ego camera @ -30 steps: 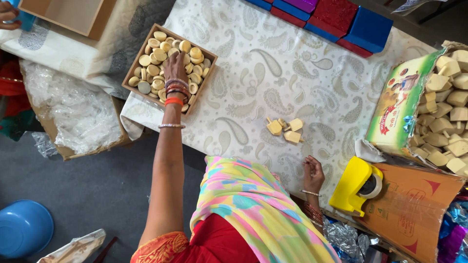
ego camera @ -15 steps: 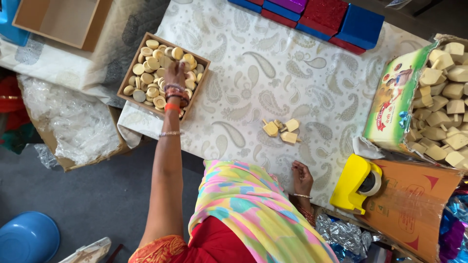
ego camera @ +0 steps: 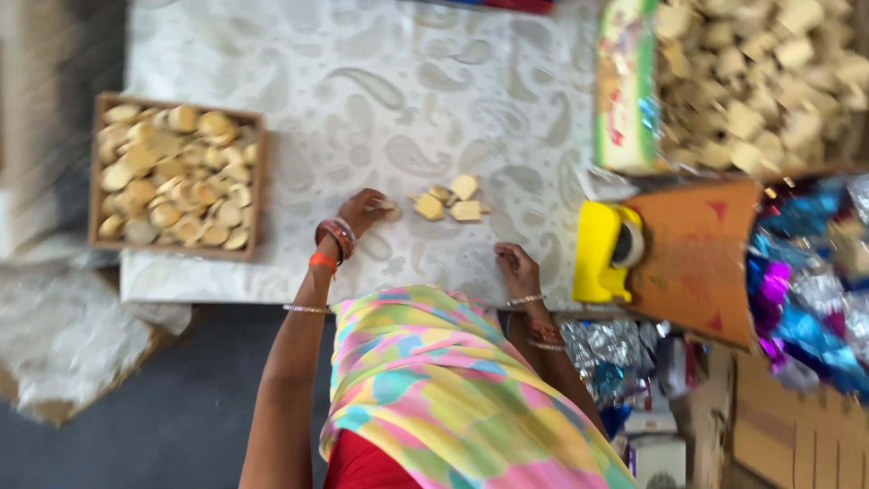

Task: Cleaning and inspecting small wooden disks using a cloth before packing them into boxes.

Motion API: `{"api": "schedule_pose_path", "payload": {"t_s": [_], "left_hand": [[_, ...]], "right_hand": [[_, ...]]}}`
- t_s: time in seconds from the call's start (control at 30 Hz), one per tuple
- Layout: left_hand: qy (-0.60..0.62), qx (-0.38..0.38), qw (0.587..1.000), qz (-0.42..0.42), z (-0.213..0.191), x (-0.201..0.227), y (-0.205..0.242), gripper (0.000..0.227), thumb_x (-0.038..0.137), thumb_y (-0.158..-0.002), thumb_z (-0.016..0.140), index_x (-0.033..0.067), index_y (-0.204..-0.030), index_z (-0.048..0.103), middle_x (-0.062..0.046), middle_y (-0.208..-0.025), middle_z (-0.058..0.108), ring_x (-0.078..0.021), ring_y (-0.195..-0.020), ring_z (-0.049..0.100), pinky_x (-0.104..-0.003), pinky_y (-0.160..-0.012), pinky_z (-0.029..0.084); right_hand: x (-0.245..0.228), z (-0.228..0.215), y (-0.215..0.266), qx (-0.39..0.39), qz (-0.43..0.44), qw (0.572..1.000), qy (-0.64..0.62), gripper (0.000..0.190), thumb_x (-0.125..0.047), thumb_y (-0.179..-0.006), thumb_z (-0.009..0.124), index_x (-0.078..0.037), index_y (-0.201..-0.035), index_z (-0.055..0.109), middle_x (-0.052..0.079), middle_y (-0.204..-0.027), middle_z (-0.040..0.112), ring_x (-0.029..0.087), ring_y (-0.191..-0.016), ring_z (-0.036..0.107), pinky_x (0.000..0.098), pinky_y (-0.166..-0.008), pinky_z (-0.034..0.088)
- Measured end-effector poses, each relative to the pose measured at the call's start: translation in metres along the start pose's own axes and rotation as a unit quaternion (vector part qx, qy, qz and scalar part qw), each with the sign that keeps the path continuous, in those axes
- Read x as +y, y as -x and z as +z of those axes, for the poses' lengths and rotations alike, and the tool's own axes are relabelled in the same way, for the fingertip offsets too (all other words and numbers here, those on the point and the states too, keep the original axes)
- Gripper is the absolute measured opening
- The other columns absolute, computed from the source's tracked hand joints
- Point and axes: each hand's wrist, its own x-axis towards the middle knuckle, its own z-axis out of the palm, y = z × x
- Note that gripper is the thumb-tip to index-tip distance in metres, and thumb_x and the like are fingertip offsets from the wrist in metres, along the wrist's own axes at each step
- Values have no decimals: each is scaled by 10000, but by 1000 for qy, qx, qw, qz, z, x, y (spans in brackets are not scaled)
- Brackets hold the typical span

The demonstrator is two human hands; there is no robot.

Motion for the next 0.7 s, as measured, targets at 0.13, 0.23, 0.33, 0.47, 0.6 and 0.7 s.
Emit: {"api": "schedule_pose_path", "payload": {"t_s": [0.13,0.23,0.33,0.47,0.6,0.7], "left_hand": [[-215,261,932,132,-4,-23,-12,389,36,-759,835,57,-1120,691,-144,-1049,659,-276,-890,680,-363,-751,584],[-245,288,916,132,-19,-17,-1,321,48,-807,823,58,-1099,692,-131,-1017,714,-264,-921,690,-362,-802,573],[-174,255,946,101,-32,-23,13,246,43,-879,767,62,-1113,696,-80,-1038,741,-183,-946,703,-300,-844,566],[-107,239,964,41,-26,-6,35,277,16,-912,702,46,-1186,669,-38,-959,735,-99,-869,665,-237,-800,531],[-35,211,976,49,-19,-17,40,310,8,-916,681,54,-1219,636,-21,-939,714,-84,-851,646,-223,-772,518],[-49,201,974,91,-17,-37,35,304,-18,-907,714,31,-1202,657,-42,-938,668,-101,-832,620,-235,-769,527]], "right_hand": [[-40,-20,-10,41,-29,994,92,235,10,-979,639,-1,-1211,678,96,-1116,757,137,-1039,715,266,-882,573],[-63,-43,-29,79,-101,966,224,235,-26,-971,633,-29,-1200,685,135,-1112,744,226,-1018,712,329,-865,573],[-82,-66,-65,99,-180,892,403,267,-51,-948,645,-60,-1214,669,165,-1139,704,337,-1056,651,450,-923,518],[-106,-100,-129,133,-183,802,553,392,-48,-941,618,-89,-1329,657,184,-1248,653,372,-1122,596,496,-929,473],[-62,-126,-178,160,-215,715,646,450,-58,-899,588,-105,-1343,649,149,-1333,646,355,-1167,582,487,-929,456],[-42,-132,-195,117,-216,651,718,477,-101,-850,566,-160,-1313,668,101,-1291,680,312,-1102,576,457,-867,435]]}}
